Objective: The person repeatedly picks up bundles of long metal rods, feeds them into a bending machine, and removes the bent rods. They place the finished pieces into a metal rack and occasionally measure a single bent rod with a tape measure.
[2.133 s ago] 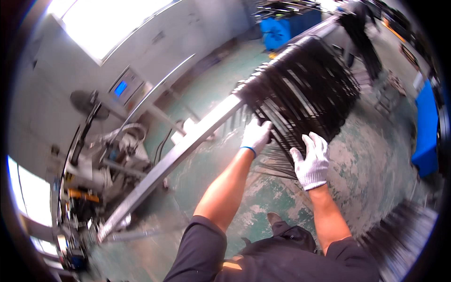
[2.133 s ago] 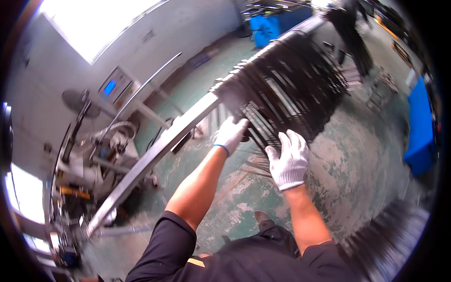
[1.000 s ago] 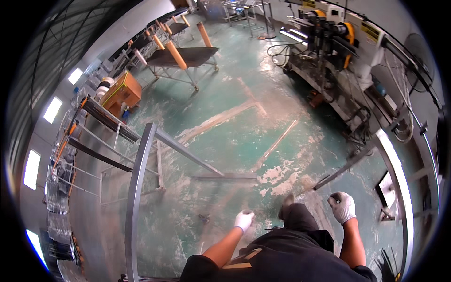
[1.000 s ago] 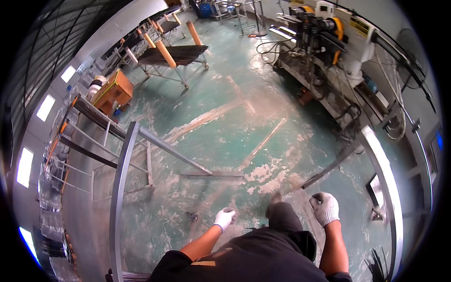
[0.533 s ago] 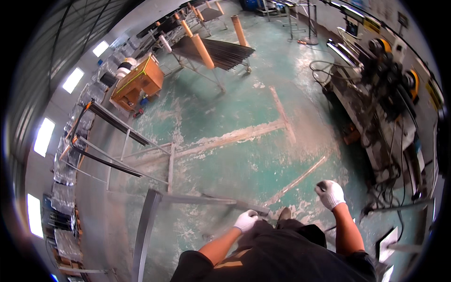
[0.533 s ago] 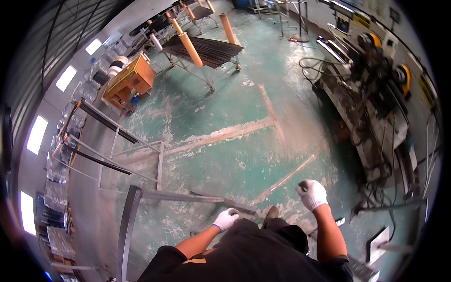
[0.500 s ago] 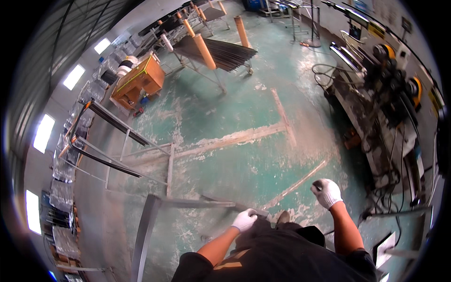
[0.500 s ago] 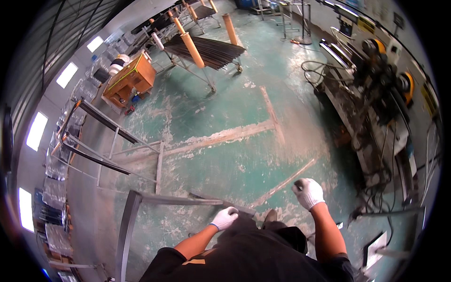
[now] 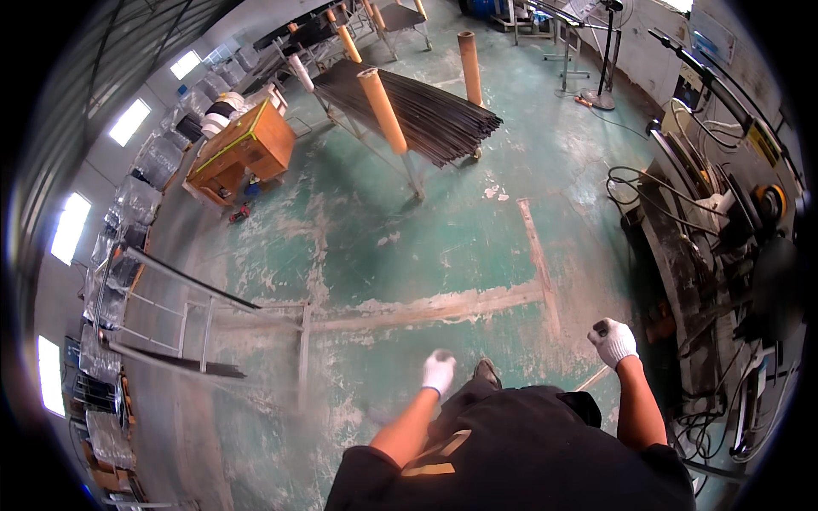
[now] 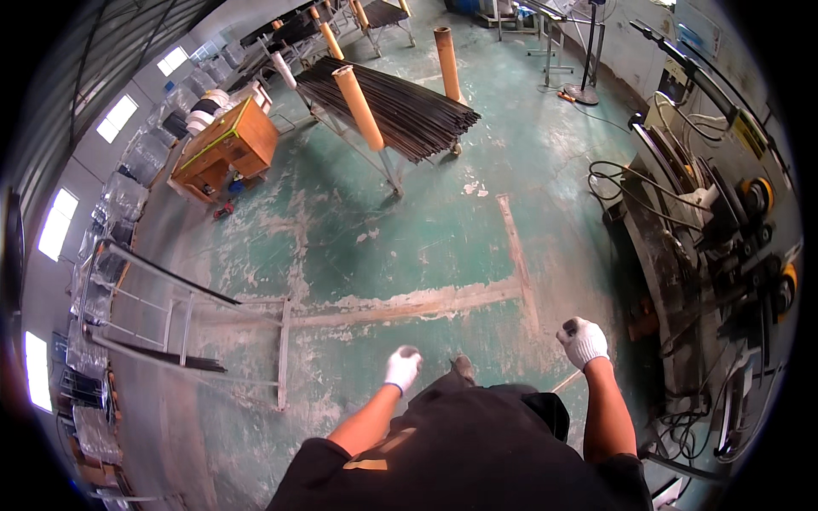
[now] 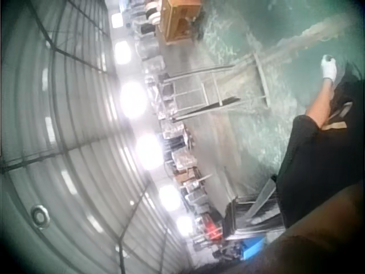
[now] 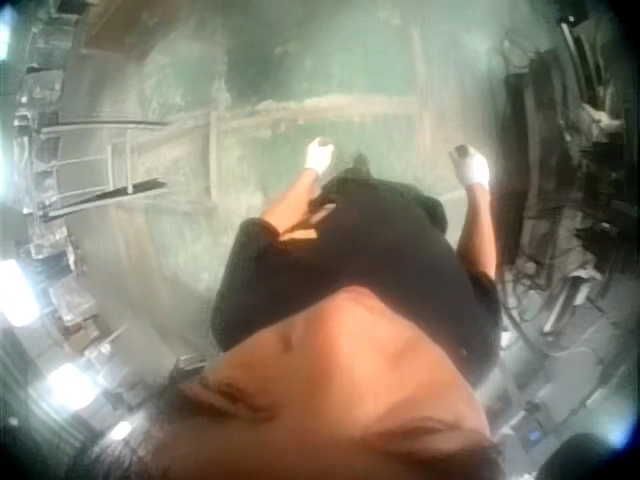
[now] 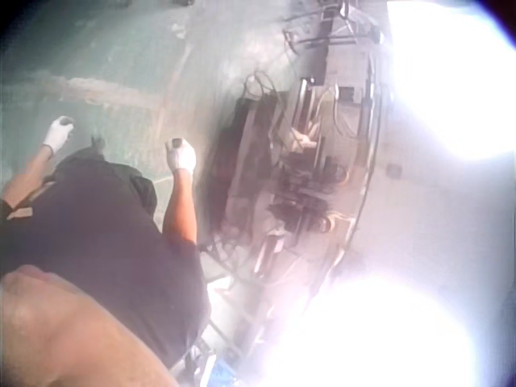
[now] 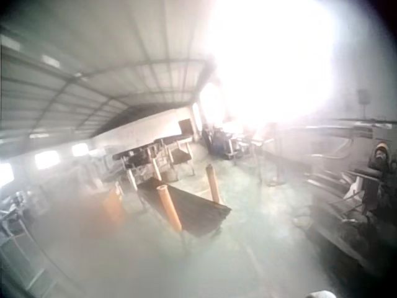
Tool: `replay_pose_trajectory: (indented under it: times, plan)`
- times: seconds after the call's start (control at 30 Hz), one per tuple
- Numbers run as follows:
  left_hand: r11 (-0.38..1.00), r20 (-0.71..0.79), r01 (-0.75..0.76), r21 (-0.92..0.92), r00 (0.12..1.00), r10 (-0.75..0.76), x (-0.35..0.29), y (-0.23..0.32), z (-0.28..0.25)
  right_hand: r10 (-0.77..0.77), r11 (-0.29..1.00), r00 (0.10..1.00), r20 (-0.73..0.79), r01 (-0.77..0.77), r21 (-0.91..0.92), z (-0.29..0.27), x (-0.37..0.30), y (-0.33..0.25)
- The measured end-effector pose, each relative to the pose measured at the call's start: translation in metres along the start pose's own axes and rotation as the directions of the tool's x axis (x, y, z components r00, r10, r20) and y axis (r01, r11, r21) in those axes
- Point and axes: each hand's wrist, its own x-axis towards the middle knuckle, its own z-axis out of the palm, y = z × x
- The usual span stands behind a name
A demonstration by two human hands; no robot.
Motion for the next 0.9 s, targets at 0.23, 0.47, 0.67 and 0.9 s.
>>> replay_pose_trajectory:
  times: [0.23,0.47,0.67,0.9]
  plan:
    - [0.997,0.023,-0.076,0.011,0.997,0.075,0.201,0.168,-0.029,0.028,0.996,0.999,0.02,-0.03,0.09,0.002,0.193,-0.06]
    - [0.973,0.042,0.212,0.094,0.975,-0.217,0.327,0.127,-0.007,-0.182,0.983,0.973,0.144,0.177,0.046,0.03,0.475,-0.198]
    - [0.98,0.081,0.026,0.199,0.996,-0.042,0.402,0.265,-0.032,-0.35,0.934,0.904,0.244,0.356,0.021,0.081,0.671,-0.35]
    - [0.985,-0.083,0.151,0.086,0.986,-0.144,0.581,0.315,-0.058,-0.352,0.928,0.923,0.156,0.366,-0.074,0.153,0.823,-0.502]
